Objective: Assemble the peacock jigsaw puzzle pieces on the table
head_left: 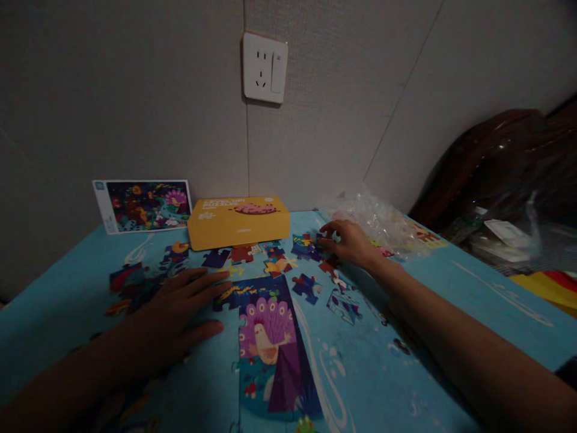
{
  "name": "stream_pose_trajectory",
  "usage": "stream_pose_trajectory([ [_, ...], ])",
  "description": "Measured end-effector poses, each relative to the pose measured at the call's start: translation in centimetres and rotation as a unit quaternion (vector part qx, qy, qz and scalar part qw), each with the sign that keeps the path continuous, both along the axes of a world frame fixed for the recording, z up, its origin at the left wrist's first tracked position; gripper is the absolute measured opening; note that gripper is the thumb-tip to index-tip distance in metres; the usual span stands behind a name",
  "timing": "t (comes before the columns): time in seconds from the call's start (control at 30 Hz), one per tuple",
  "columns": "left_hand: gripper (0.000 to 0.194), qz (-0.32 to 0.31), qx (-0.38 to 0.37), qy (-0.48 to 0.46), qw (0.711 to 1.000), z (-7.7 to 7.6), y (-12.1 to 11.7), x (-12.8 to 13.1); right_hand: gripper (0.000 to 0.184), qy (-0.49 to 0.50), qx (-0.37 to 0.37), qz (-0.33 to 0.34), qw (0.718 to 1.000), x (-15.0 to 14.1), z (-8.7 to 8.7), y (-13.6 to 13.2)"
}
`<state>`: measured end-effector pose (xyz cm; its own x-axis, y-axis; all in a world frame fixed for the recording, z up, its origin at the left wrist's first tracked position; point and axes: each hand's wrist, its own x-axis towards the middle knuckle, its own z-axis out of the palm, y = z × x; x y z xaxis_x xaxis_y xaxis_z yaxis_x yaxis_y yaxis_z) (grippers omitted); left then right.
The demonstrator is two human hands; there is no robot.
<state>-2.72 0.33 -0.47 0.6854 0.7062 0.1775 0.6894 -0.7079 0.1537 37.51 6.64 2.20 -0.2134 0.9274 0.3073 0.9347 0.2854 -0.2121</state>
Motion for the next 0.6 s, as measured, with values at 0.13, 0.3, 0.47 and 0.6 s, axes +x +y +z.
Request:
stream_pose_trajectory([
  [0.13, 0.052, 0.002, 0.000, 0.001, 1.000, 0.4, -0.1, 0.2, 0.022, -0.021, -0.037, 0.090, 0.995, -1.7, 0.4, -1.3],
  [0.3, 0.054, 0.009, -0.013, 0.008, 1.000, 0.2, -0.1, 0.1, 0.046, -0.021, -0.073, 0.165, 0.983, -2.8, 0.1, -2.0],
  [0.47, 0.054, 0.011, -0.013, 0.011, 1.000, -0.2, 0.0, -0.1, 0.066, 0.012, -0.077, 0.128, 0.989, -1.3, 0.3, -1.6],
  [0.6, 0.054, 0.005, -0.002, -0.004, 1.000, -0.2, 0.0, -0.2, 0.075, 0.026, -0.102, 0.171, 0.980, -1.1, 0.1, -1.7],
])
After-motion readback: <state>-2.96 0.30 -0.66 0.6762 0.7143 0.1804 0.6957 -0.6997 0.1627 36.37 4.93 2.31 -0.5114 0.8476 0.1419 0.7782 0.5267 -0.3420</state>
